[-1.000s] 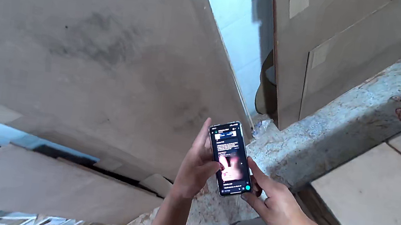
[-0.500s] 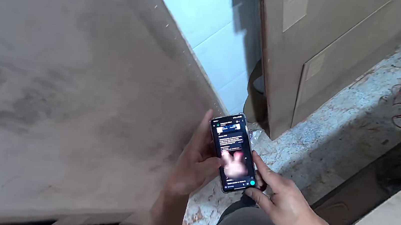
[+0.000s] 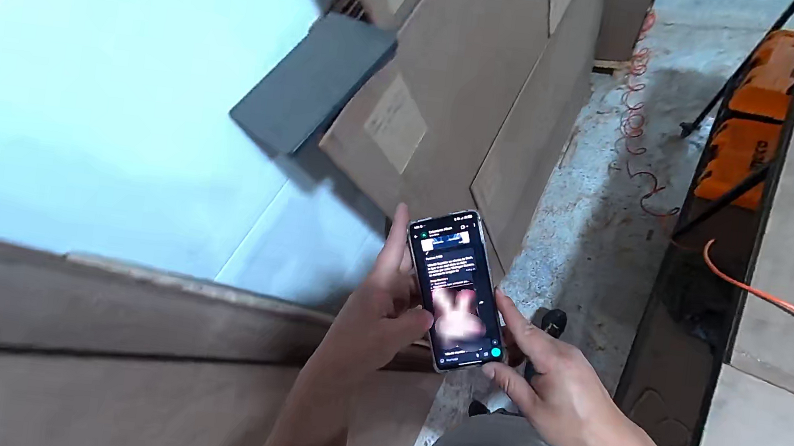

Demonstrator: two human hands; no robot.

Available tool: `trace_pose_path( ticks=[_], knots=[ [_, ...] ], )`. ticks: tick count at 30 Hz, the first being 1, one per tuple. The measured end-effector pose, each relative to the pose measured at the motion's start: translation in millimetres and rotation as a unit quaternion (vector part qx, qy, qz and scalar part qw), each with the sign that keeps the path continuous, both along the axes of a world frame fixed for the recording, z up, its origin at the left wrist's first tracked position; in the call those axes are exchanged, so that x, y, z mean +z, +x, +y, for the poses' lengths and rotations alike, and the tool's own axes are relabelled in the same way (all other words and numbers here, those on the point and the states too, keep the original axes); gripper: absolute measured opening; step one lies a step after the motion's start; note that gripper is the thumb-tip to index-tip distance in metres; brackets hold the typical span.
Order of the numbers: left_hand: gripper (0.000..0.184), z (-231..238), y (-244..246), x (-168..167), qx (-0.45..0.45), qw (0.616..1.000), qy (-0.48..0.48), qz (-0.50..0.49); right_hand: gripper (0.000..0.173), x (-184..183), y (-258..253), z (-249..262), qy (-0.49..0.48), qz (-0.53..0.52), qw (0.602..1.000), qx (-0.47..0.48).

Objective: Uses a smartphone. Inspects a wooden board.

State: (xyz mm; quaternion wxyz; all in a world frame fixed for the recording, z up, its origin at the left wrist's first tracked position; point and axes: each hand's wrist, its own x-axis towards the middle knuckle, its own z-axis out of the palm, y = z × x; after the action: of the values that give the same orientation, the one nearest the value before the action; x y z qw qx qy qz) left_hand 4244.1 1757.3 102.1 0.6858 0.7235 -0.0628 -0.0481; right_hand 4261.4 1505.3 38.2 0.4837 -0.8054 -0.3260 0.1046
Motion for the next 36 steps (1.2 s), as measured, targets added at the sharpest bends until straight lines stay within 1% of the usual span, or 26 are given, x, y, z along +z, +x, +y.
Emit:
trace_pose_path(
  ticks=[2, 4, 6, 7, 9, 11, 13, 15, 18, 22, 25, 27, 29, 32, 34, 36],
  knots=[
    [0.113, -2, 47, -3, -0.024, 1.000, 0.000, -0.016, 0.074, -3, 38, -4, 0.011, -0.003, 1.000, -0.019],
    [0.108, -11, 95, -6, -0.027, 0.999, 0.004, -0.032, 0.074, -9, 77, -13, 0.021, 0.002, 0.999, -0.035],
    [0.101, -23, 146, -9, -0.030, 0.998, -0.013, -0.047, 0.073, -15, 122, -25, 0.026, 0.000, 0.998, -0.049],
    [0.095, -29, 174, -9, -0.031, 0.998, -0.030, -0.051, 0.072, -17, 145, -31, 0.028, -0.004, 0.998, -0.057],
    [0.082, -43, 225, -7, -0.001, 0.998, -0.048, -0.051, 0.071, -16, 190, -46, 0.026, -0.005, 0.997, -0.073],
    [0.071, -60, 273, -3, 0.031, 0.997, -0.041, -0.055, 0.071, -9, 231, -63, 0.022, 0.002, 0.996, -0.081],
    [0.064, -77, 323, -2, 0.040, 0.996, -0.039, -0.068, 0.071, -1, 275, -80, 0.021, 0.004, 0.996, -0.087],
    [0.065, -88, 369, -4, 0.022, 0.996, -0.050, -0.074, 0.070, 2, 314, -94, 0.010, -0.001, 0.995, -0.103],
    [0.073, -103, 425, -9, -0.009, 0.997, -0.051, -0.060, 0.072, 3, 362, -108, -0.002, -0.005, 0.992, -0.126],
    [0.077, -122, 512, -13, -0.061, 0.996, -0.062, -0.036, 0.073, -6, 428, -119, 0.008, -0.002, 0.986, -0.166],
    [0.078, -138, 589, -19, -0.107, 0.993, -0.050, -0.030, 0.073, -13, 484, -128, 0.004, 0.003, 0.978, -0.207],
    [0.078, -149, 641, -22, -0.153, 0.986, -0.060, -0.017, 0.074, -15, 520, -133, 0.000, -0.001, 0.972, -0.234],
    [0.081, -164, 691, -20, -0.179, 0.980, -0.086, -0.001, 0.076, -9, 556, -139, -0.003, 0.000, 0.965, -0.262],
    [0.083, -183, 761, -7, -0.204, 0.977, -0.065, 0.002, 0.076, -2, 608, -147, -0.003, -0.010, 0.954, -0.301],
    [0.082, -196, 806, -6, -0.253, 0.966, -0.051, -0.017, 0.076, -1, 636, -153, 0.000, -0.018, 0.943, -0.331],
    [0.080, -217, 844, -7, -0.307, 0.950, -0.049, -0.026, 0.077, 1, 655, -163, -0.001, -0.003, 0.930, -0.367]
  ],
)
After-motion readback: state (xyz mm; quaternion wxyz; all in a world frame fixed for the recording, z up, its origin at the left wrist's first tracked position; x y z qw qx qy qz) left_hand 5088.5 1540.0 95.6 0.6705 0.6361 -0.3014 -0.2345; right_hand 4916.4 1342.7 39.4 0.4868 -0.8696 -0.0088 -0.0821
